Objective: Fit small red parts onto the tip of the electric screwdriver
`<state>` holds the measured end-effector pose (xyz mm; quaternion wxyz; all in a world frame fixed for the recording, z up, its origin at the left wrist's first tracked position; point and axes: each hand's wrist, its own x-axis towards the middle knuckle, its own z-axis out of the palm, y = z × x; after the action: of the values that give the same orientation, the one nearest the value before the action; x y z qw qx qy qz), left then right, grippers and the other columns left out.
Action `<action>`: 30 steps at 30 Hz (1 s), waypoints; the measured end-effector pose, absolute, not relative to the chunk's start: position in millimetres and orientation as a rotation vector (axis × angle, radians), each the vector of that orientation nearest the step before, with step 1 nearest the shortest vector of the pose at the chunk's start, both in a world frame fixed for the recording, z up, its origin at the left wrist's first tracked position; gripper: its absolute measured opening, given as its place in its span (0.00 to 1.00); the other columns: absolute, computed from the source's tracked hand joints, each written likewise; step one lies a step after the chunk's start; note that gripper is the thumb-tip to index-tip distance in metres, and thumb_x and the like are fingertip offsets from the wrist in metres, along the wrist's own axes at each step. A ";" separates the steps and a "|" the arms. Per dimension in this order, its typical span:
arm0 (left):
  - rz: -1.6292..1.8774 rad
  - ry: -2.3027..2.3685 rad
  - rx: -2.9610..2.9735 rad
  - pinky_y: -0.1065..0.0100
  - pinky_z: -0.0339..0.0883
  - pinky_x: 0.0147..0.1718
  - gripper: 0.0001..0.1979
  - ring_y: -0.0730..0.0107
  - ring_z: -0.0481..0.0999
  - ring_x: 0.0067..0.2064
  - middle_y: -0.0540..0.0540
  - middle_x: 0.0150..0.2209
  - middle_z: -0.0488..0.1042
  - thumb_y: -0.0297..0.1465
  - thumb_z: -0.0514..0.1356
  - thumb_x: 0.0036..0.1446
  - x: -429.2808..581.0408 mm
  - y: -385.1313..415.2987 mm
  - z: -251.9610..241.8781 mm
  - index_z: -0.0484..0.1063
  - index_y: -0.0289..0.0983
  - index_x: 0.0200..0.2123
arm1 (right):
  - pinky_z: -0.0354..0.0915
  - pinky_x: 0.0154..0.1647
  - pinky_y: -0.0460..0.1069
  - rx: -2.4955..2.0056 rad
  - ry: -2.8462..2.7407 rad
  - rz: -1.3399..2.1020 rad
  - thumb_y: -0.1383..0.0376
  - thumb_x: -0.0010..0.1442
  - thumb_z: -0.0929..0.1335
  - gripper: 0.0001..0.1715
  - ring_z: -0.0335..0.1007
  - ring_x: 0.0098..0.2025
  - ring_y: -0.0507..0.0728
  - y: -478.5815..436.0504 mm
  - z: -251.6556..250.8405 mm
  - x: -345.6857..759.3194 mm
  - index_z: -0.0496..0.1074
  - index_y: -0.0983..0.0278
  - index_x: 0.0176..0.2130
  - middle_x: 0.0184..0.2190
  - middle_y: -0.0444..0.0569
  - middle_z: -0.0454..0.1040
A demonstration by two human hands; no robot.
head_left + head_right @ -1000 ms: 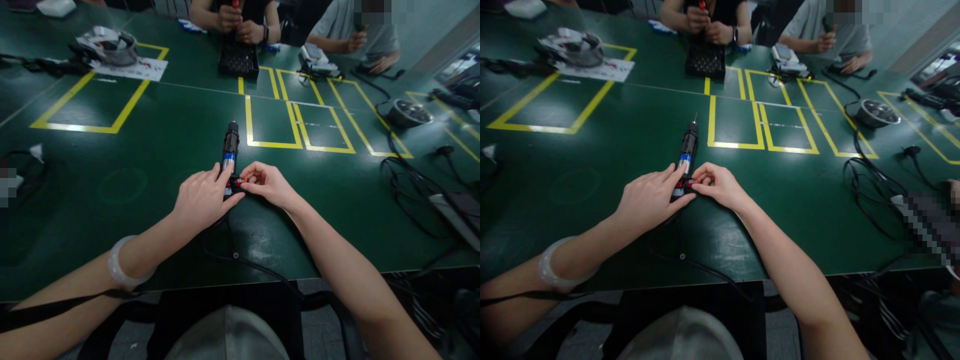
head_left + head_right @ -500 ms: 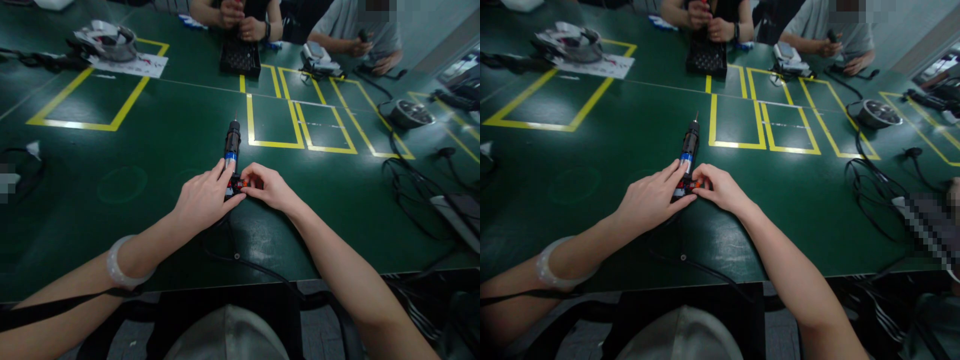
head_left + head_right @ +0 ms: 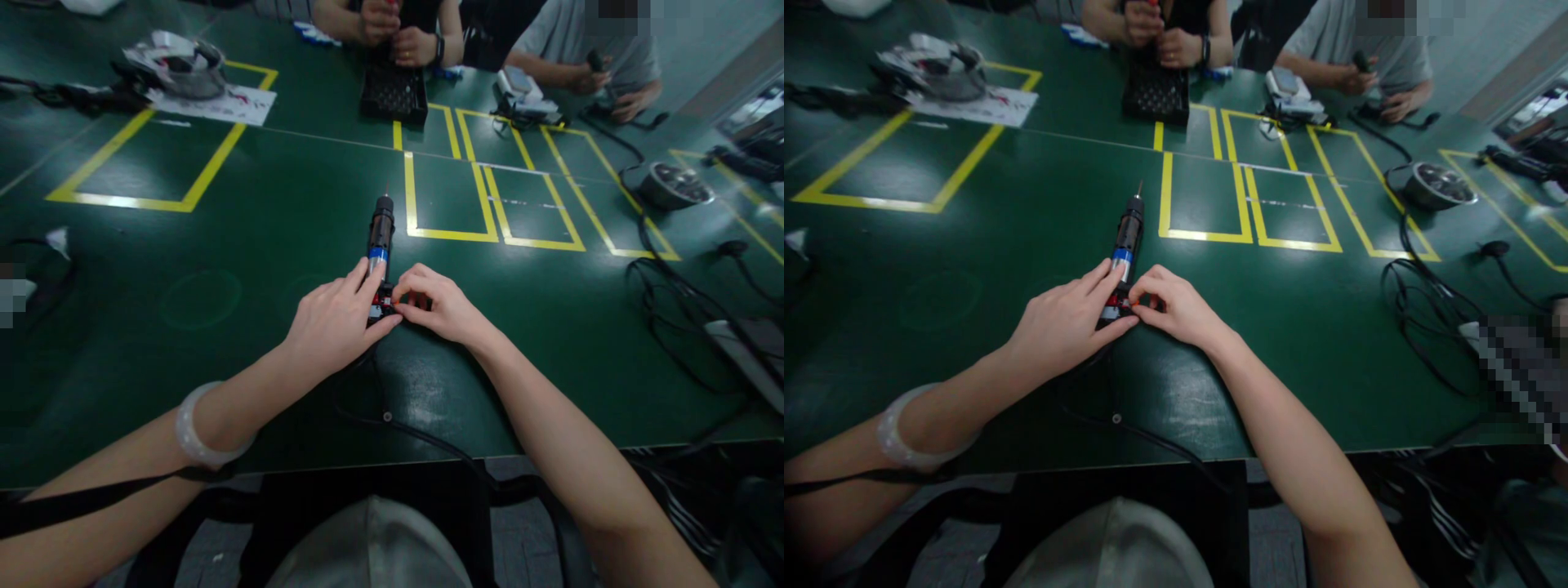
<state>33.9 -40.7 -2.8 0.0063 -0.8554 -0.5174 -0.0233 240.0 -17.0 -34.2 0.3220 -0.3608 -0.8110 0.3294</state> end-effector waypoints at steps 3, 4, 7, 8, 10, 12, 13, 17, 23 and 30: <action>-0.065 -1.623 -2.677 0.54 0.73 0.53 0.38 0.46 0.75 0.58 0.35 0.71 0.60 0.50 0.53 0.70 33.9 -40.4 -3.9 0.54 0.33 0.74 | 0.64 0.35 0.47 -0.978 -2.096 0.912 0.67 0.64 0.68 0.02 0.66 0.32 0.50 -18.0 -33.3 238.3 0.73 0.64 0.38 0.35 0.45 0.69; -0.066 -1.623 -2.678 0.53 0.73 0.53 0.38 0.45 0.75 0.58 0.35 0.71 0.60 0.50 0.53 0.70 33.7 -40.3 -4.3 0.54 0.33 0.74 | 0.64 0.35 0.47 -0.987 -2.084 0.945 0.67 0.64 0.68 0.03 0.66 0.32 0.50 -18.4 -33.0 237.5 0.73 0.64 0.38 0.34 0.45 0.70; -0.079 -1.629 -2.694 0.53 0.73 0.53 0.38 0.45 0.73 0.60 0.35 0.71 0.58 0.49 0.53 0.70 32.6 -39.3 -5.0 0.54 0.34 0.74 | 0.63 0.37 0.47 -1.009 -2.068 0.992 0.69 0.64 0.66 0.04 0.68 0.34 0.51 -20.1 -32.6 235.3 0.71 0.63 0.40 0.35 0.45 0.73; -0.087 -1.630 -2.705 0.53 0.73 0.53 0.38 0.45 0.72 0.61 0.35 0.72 0.57 0.49 0.54 0.70 32.2 -38.8 -5.1 0.55 0.35 0.74 | 0.63 0.37 0.47 -1.018 -2.075 0.982 0.69 0.64 0.65 0.05 0.68 0.34 0.51 -20.6 -32.7 234.9 0.71 0.63 0.40 0.35 0.45 0.73; -0.106 -1.626 -2.731 0.52 0.73 0.53 0.35 0.45 0.71 0.63 0.37 0.73 0.54 0.48 0.54 0.69 31.5 -37.6 -5.0 0.57 0.39 0.73 | 0.63 0.37 0.48 -1.022 -2.094 0.957 0.71 0.63 0.64 0.07 0.67 0.34 0.51 -21.2 -33.4 234.8 0.69 0.63 0.42 0.35 0.45 0.73; -0.131 -1.615 -2.752 0.51 0.74 0.52 0.33 0.44 0.71 0.62 0.38 0.73 0.53 0.47 0.55 0.69 31.1 -36.0 -4.9 0.60 0.42 0.71 | 0.63 0.38 0.48 -1.014 -2.106 0.949 0.72 0.62 0.63 0.10 0.66 0.33 0.51 -21.3 -34.5 235.2 0.67 0.62 0.43 0.34 0.44 0.72; -0.143 -1.611 -2.757 0.50 0.74 0.52 0.31 0.43 0.71 0.62 0.38 0.73 0.53 0.47 0.56 0.69 31.1 -35.0 -4.9 0.62 0.43 0.70 | 0.63 0.38 0.48 -1.006 -2.108 0.952 0.73 0.62 0.62 0.11 0.66 0.33 0.51 -21.3 -35.0 235.4 0.66 0.62 0.45 0.34 0.44 0.71; -0.202 -1.602 -2.773 0.49 0.74 0.51 0.26 0.43 0.71 0.60 0.38 0.70 0.57 0.46 0.56 0.68 31.1 -30.5 -5.9 0.68 0.45 0.65 | 0.63 0.41 0.48 -0.985 -2.101 0.978 0.73 0.62 0.61 0.16 0.67 0.34 0.51 -22.2 -36.0 234.4 0.64 0.63 0.49 0.34 0.43 0.69; -0.251 -1.605 -2.766 0.53 0.75 0.47 0.21 0.47 0.74 0.56 0.38 0.66 0.60 0.44 0.56 0.67 28.7 -23.5 -4.6 0.74 0.43 0.59 | 0.65 0.44 0.49 -0.957 -2.090 1.019 0.75 0.60 0.60 0.24 0.70 0.36 0.51 -24.1 -37.2 230.7 0.62 0.63 0.55 0.38 0.45 0.72; -0.148 -1.559 -2.714 0.49 0.76 0.45 0.24 0.41 0.72 0.57 0.36 0.66 0.60 0.44 0.59 0.63 9.5 -13.6 -3.1 0.75 0.41 0.58 | 0.64 0.41 0.47 -0.969 -2.032 1.073 0.74 0.59 0.61 0.25 0.69 0.35 0.50 -20.9 -42.0 232.4 0.63 0.63 0.56 0.36 0.44 0.72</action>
<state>9.5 -13.6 -3.1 0.0040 -0.8661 -0.4976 -0.0472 232.4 -20.9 -42.0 0.3181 -0.3684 -0.7725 0.4078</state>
